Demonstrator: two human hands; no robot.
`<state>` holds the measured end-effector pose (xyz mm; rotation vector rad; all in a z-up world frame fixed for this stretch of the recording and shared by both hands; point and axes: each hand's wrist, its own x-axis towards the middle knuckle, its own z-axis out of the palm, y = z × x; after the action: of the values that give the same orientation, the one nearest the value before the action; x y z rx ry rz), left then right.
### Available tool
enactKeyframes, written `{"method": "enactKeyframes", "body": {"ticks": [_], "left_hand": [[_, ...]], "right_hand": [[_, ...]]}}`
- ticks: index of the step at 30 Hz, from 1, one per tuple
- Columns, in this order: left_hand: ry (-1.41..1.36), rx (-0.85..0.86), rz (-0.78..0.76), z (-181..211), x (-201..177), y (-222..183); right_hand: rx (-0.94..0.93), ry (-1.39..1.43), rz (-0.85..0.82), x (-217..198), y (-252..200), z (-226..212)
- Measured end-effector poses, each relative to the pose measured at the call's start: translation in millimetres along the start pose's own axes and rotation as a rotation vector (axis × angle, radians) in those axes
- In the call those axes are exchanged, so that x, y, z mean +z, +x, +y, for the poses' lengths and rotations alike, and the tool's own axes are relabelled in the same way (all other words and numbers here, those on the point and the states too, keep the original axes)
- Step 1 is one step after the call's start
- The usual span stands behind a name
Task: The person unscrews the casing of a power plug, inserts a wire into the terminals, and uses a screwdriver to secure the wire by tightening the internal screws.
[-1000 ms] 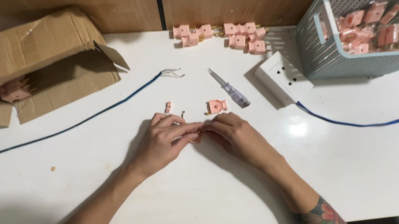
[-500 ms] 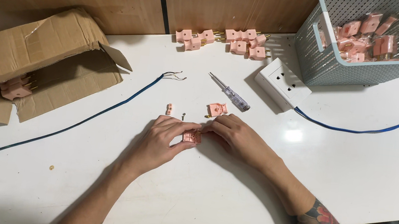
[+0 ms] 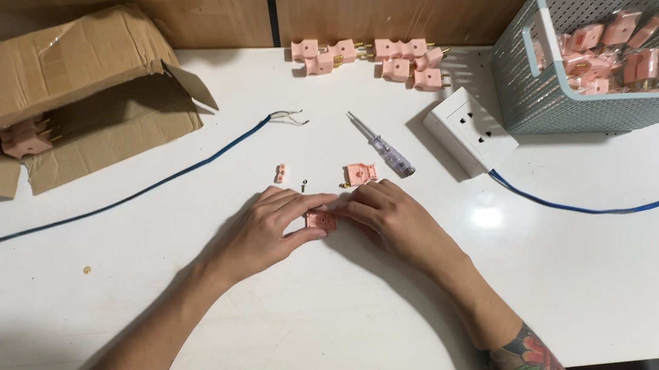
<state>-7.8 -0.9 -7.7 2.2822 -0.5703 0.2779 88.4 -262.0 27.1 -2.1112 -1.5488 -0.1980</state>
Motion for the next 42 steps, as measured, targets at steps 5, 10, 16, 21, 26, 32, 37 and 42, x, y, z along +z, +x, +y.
{"method": "enactKeyframes", "body": {"ticks": [5, 10, 16, 21, 26, 32, 37, 42], "left_hand": [[-0.005, 0.014, 0.004, 3.9, -5.6, 5.2], [0.031, 0.012, 0.051, 11.5, -12.0, 4.2], [0.083, -0.060, 0.166, -13.4, 9.3, 21.8], [0.190, 0.010, 0.045, -25.8, 28.9, 53.9], [0.152, -0.051, 0.000, -35.0, 38.4, 61.1], [0.098, 0.045, 0.156, -10.4, 18.7, 43.7], [0.057, 0.038, 0.216, 6.0, 12.7, 18.9], [-0.048, 0.046, 0.314, 25.5, -2.3, 18.7]], "right_hand": [[0.040, -0.059, 0.034, -2.0, -13.4, 29.0], [0.172, -0.074, -0.070, -23.7, -11.4, 22.6], [0.180, -0.012, -0.218, -10.1, -18.2, 30.0], [0.213, 0.066, -0.239, -11.5, -19.2, 32.6], [0.397, 0.171, -0.257, -25.6, -19.9, 32.6], [0.333, 0.324, 0.019, -29.4, -10.8, 21.4], [0.233, 0.460, 0.151, -18.6, -3.1, 15.2], [0.197, 0.400, 0.208, -11.9, 2.6, -2.4]]}}
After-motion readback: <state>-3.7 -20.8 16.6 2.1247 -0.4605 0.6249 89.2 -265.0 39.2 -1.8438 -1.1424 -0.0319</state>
